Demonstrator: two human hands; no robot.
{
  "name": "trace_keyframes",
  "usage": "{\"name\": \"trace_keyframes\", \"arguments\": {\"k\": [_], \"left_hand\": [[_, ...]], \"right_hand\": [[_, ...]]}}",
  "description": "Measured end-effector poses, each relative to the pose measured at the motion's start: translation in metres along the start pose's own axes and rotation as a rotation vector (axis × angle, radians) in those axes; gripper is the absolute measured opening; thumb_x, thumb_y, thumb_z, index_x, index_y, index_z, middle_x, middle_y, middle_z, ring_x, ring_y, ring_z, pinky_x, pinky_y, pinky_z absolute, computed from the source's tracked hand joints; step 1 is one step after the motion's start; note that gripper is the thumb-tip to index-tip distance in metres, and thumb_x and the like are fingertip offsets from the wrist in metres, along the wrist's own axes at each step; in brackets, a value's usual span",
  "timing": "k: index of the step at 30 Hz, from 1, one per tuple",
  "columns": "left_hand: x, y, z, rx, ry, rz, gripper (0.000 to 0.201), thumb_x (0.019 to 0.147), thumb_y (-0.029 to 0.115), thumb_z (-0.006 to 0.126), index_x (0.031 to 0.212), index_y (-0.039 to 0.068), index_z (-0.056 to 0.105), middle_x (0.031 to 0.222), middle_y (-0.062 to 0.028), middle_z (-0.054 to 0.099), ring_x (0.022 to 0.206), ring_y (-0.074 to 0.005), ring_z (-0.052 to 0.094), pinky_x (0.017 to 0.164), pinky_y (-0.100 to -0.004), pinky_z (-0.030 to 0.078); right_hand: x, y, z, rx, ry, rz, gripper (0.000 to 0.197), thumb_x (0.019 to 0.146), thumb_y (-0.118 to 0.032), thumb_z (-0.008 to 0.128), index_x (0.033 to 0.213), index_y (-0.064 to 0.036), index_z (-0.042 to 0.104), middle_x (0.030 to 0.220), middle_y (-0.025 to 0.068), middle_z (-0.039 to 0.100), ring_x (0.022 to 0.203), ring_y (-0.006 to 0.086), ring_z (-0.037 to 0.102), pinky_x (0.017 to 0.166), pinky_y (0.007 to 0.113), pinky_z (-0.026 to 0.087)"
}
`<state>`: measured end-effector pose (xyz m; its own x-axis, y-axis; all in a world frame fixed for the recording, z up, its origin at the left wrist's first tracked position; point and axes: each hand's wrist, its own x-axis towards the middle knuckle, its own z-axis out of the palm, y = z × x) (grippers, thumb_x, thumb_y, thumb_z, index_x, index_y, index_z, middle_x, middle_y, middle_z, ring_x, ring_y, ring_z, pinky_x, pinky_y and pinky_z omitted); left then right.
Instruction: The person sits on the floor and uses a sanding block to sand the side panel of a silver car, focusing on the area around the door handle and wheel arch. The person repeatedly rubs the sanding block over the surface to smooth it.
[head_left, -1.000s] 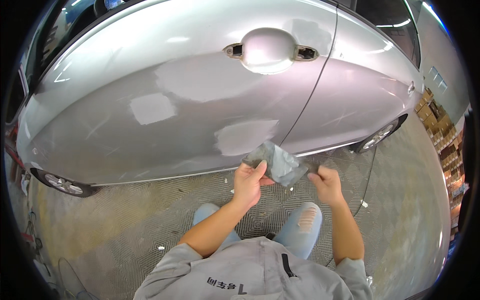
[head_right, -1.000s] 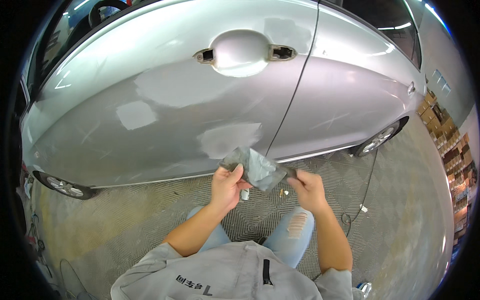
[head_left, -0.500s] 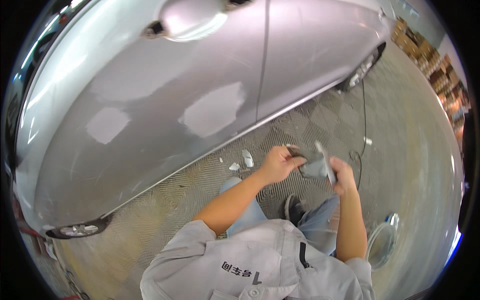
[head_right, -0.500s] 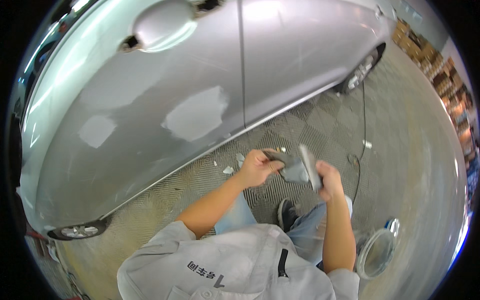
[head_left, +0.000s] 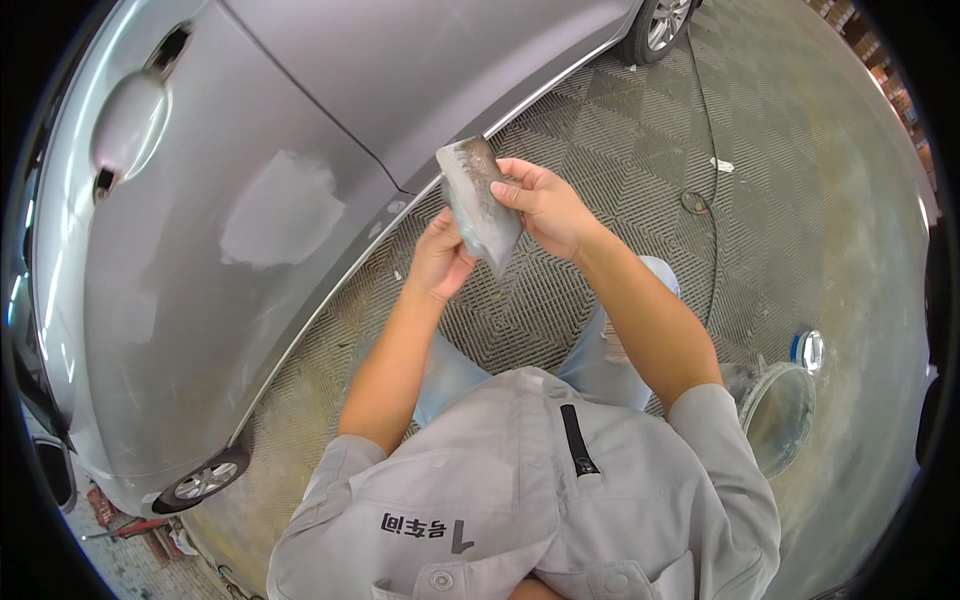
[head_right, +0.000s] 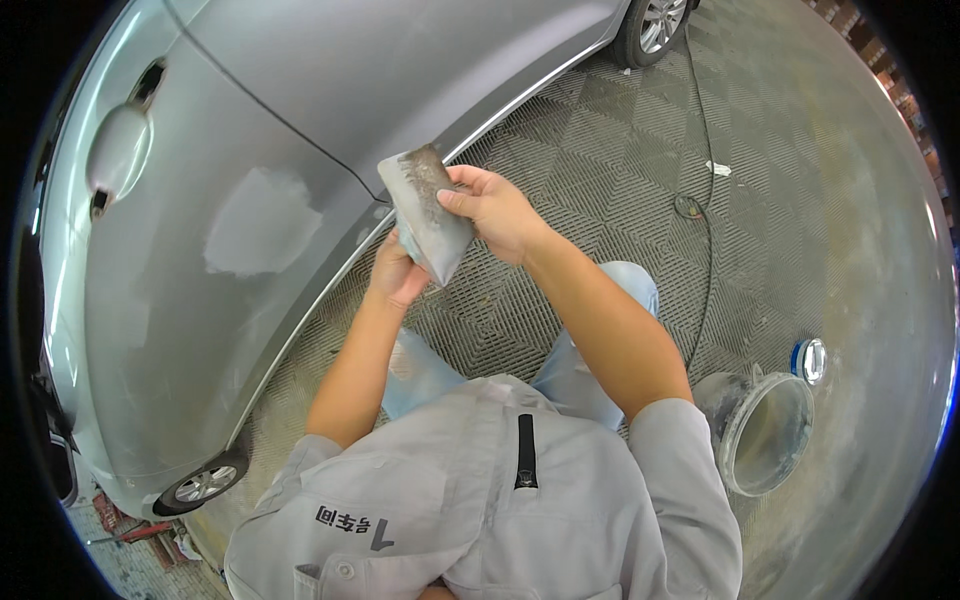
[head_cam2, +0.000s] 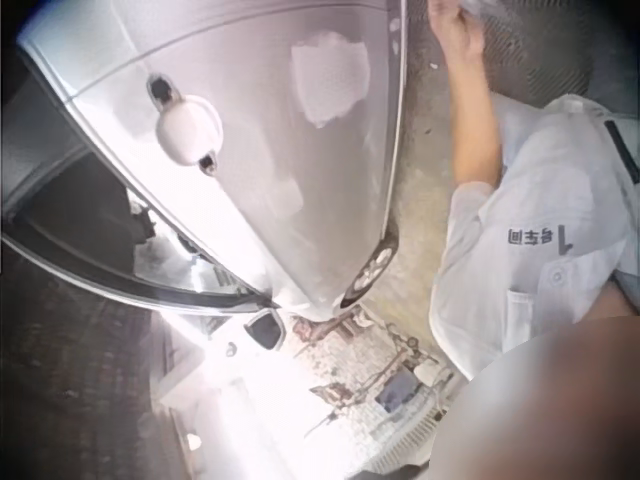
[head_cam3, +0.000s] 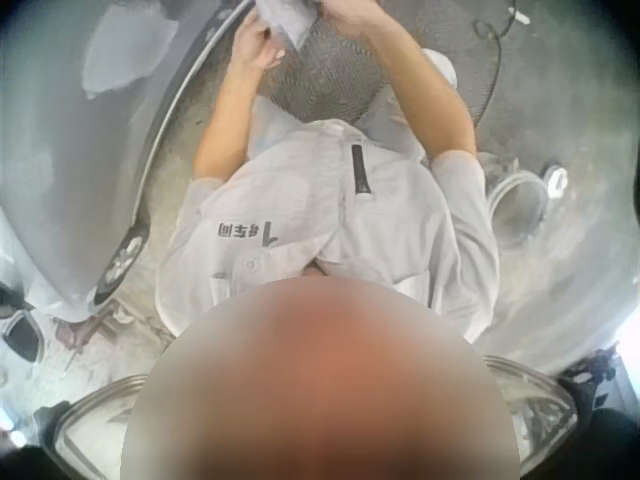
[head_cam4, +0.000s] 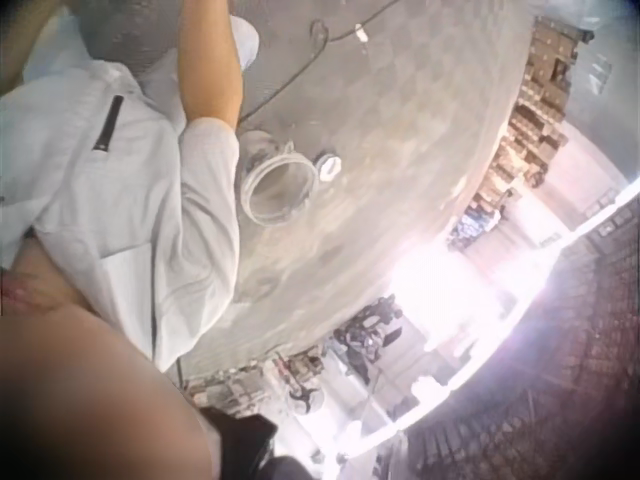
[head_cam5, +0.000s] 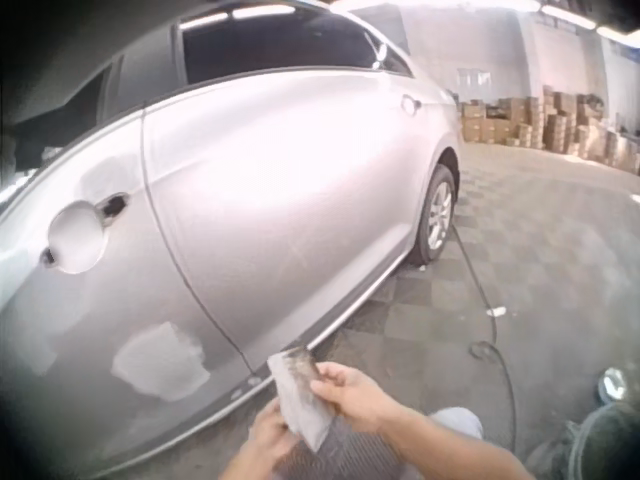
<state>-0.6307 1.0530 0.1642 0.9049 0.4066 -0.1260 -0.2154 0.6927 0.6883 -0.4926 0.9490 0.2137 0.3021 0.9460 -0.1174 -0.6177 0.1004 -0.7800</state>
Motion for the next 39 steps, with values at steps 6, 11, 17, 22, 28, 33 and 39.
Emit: {"name": "trace_keyframes", "arguments": {"k": [6,11,17,22,28,33,39], "left_hand": [[0.058,-0.028,-0.006,-0.068,0.098,0.094,0.024,0.09,0.016,0.052,0.11,0.003,0.052,0.105,-0.0094,0.06,0.091,-0.0175,0.061,0.079,-0.0299,0.052],[0.07,-0.039,0.037,0.015,0.313,0.24,0.027,0.092,0.019,0.047,0.114,0.002,0.049,0.106,-0.0101,0.06,0.096,-0.0204,0.06,0.085,-0.0345,0.051],[0.072,-0.074,0.121,0.366,0.566,0.406,0.017,0.084,0.008,0.059,0.1,0.004,0.06,0.09,-0.005,0.064,0.072,-0.0133,0.062,0.055,-0.0266,0.055],[0.057,-0.08,0.126,0.148,0.666,0.714,0.016,0.087,0.009,0.056,0.101,0.003,0.058,0.089,-0.0051,0.064,0.072,-0.0124,0.062,0.053,-0.0247,0.054],[0.062,-0.086,0.141,0.466,0.796,0.59,0.012,0.085,0.007,0.058,0.095,0.001,0.058,0.083,-0.0055,0.063,0.07,-0.0119,0.061,0.057,-0.0256,0.053],[0.102,-0.1,0.158,0.928,0.484,0.43,0.017,0.085,0.008,0.06,0.1,0.001,0.058,0.087,-0.0053,0.063,0.073,-0.0116,0.06,0.06,-0.0252,0.051],[0.151,-0.141,0.156,0.381,0.485,0.202,0.022,0.086,0.011,0.059,0.106,0.002,0.056,0.092,-0.0057,0.063,0.075,-0.0136,0.062,0.061,-0.0271,0.055]], "right_hand": [[-0.002,-0.03,-0.085,0.086,-0.062,0.0,0.022,0.086,-0.011,0.057,0.107,-0.0057,0.054,0.095,0.0031,0.06,0.087,0.0127,0.056,0.078,0.028,0.046],[0.007,-0.083,-0.156,-0.056,0.055,-0.154,0.02,0.085,-0.009,0.058,0.104,-0.0059,0.053,0.09,0.0013,0.06,0.082,0.0103,0.055,0.075,0.025,0.044],[0.001,-0.119,-0.158,-0.789,-0.001,-0.479,0.032,0.079,-0.006,0.063,0.062,-0.0054,0.036,0.061,-0.0036,0.033,0.058,0.0069,0.029,0.049,0.023,0.027],[0.006,-0.133,-0.174,-1.299,-0.357,-0.763,0.008,0.082,-0.001,0.057,0.086,0.0062,0.059,0.077,0.0064,0.061,0.069,0.0084,0.053,0.059,0.026,0.044],[0.029,-0.132,-0.235,-0.245,-0.197,0.337,0.03,0.085,-0.007,0.052,0.113,0.0032,0.055,0.096,0.0083,0.062,0.081,0.0143,0.059,0.07,0.026,0.049],[0.022,-0.092,-0.27,-0.072,-0.069,0.586,0.021,0.088,-0.01,0.052,0.105,0.0022,0.056,0.091,0.0086,0.06,0.079,0.0162,0.058,0.064,0.03,0.05],[0.026,-0.04,-0.39,0.15,0.618,0.211,0.017,0.089,-0.017,0.051,0.103,-0.0077,0.051,0.095,0.0039,0.058,0.084,0.0189,0.059,0.067,0.035,0.049]]}}
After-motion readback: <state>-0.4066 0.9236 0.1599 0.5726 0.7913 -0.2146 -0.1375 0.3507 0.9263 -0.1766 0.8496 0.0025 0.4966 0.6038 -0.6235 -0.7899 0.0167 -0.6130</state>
